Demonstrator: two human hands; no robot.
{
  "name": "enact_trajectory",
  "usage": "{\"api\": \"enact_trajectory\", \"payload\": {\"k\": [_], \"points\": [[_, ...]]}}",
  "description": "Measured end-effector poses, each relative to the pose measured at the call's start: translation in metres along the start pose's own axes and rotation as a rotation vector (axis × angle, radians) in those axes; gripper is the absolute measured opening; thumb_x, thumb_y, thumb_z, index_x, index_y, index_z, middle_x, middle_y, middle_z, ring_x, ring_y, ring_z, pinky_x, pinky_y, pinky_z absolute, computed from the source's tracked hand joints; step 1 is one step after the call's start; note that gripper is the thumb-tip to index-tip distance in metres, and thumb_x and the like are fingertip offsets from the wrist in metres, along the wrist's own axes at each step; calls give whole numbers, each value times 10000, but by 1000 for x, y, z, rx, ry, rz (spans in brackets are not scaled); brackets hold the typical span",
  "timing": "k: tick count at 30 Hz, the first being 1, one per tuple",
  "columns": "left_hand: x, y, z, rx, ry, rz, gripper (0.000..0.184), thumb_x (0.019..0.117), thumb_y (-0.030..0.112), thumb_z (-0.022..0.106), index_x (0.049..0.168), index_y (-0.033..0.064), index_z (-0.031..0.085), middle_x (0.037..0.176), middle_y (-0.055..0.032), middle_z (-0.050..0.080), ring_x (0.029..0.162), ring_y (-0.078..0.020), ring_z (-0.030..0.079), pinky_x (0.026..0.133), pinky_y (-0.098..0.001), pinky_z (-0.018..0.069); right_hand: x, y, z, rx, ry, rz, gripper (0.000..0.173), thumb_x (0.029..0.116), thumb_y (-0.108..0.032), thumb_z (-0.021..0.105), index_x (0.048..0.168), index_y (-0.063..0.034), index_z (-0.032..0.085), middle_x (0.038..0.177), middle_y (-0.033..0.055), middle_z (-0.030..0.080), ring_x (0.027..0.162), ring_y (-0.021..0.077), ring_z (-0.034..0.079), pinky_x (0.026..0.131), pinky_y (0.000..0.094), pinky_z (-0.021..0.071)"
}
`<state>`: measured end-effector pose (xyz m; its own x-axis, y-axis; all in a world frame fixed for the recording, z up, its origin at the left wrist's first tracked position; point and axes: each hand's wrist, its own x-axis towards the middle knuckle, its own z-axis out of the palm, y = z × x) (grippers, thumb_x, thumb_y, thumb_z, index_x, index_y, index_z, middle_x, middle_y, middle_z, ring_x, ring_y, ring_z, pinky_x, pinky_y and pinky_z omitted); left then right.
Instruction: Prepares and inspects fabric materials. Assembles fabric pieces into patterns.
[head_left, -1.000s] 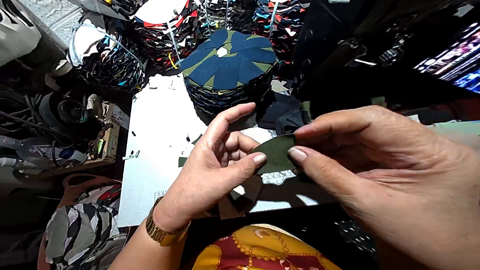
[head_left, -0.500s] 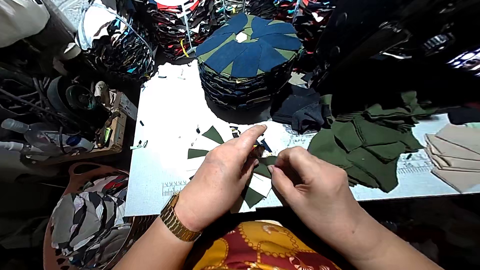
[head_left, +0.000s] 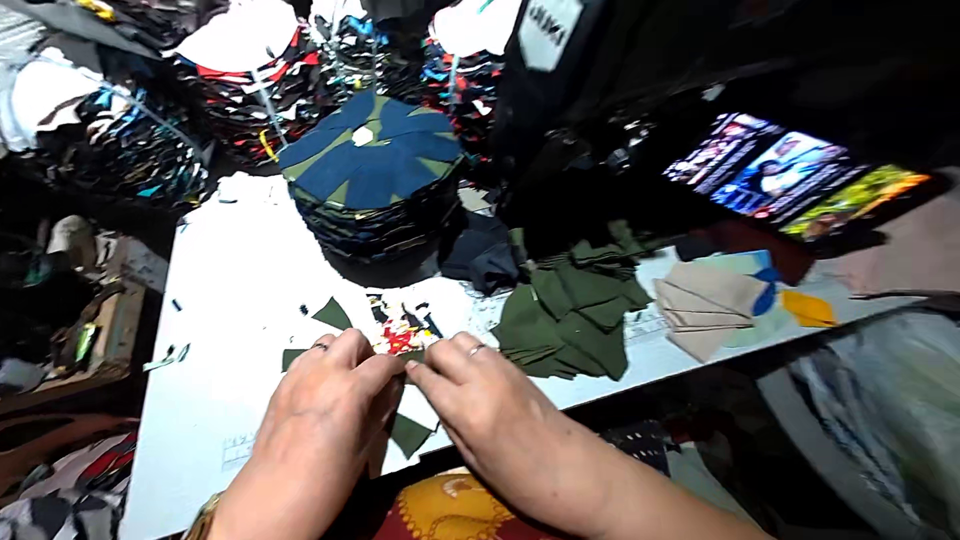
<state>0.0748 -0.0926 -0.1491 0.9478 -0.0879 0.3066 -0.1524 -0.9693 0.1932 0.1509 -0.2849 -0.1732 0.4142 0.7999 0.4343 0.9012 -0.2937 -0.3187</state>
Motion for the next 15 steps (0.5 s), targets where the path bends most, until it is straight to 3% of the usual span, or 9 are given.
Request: {"api": "enact_trajectory", "payload": {"k": [5,8,11,13,15], "points": [[3,-9,-2,-23,-6,48,226,889,260,565,943,304,780,932,76,653,883,-154,633,712,-398,505,-7,-6,-8,123,-84,29,280,962,-69,567,1194,-40,720,1022,97,659,962,245,647,809,339,570],[7,-6,2,-59,52,22,266,910,262,522,999,250,773,1066,10,669,995,-206,639,808,-470,520,-16,3,-22,287,-74,45,319,992,-102,560,1276,-67,701,1082,102,674,986,223,653,848,329,566],[7,7,12,-55,88,-56,358,1017,335,446,1126,189,754,1280,-93,655,1202,-299,615,968,-556,503,-31,16,-45,297,40,109,266,1024,-128,539,1207,-97,730,1068,46,686,971,141,655,834,283,570],[5,16,20,6,39,-101,500,1062,400,327,1277,155,707,1447,-139,581,1378,-351,521,1103,-632,407,-43,32,-66,208,167,223,236,1021,-186,556,1102,-119,767,1011,-12,681,891,58,651,756,233,577],[2,21,30,84,-9,-128,589,1070,433,255,1426,135,617,1534,-168,503,1447,-371,446,1145,-659,345,-55,54,-91,21,301,369,220,997,-214,585,1039,-112,776,996,-11,696,878,61,668,745,256,595]]}}
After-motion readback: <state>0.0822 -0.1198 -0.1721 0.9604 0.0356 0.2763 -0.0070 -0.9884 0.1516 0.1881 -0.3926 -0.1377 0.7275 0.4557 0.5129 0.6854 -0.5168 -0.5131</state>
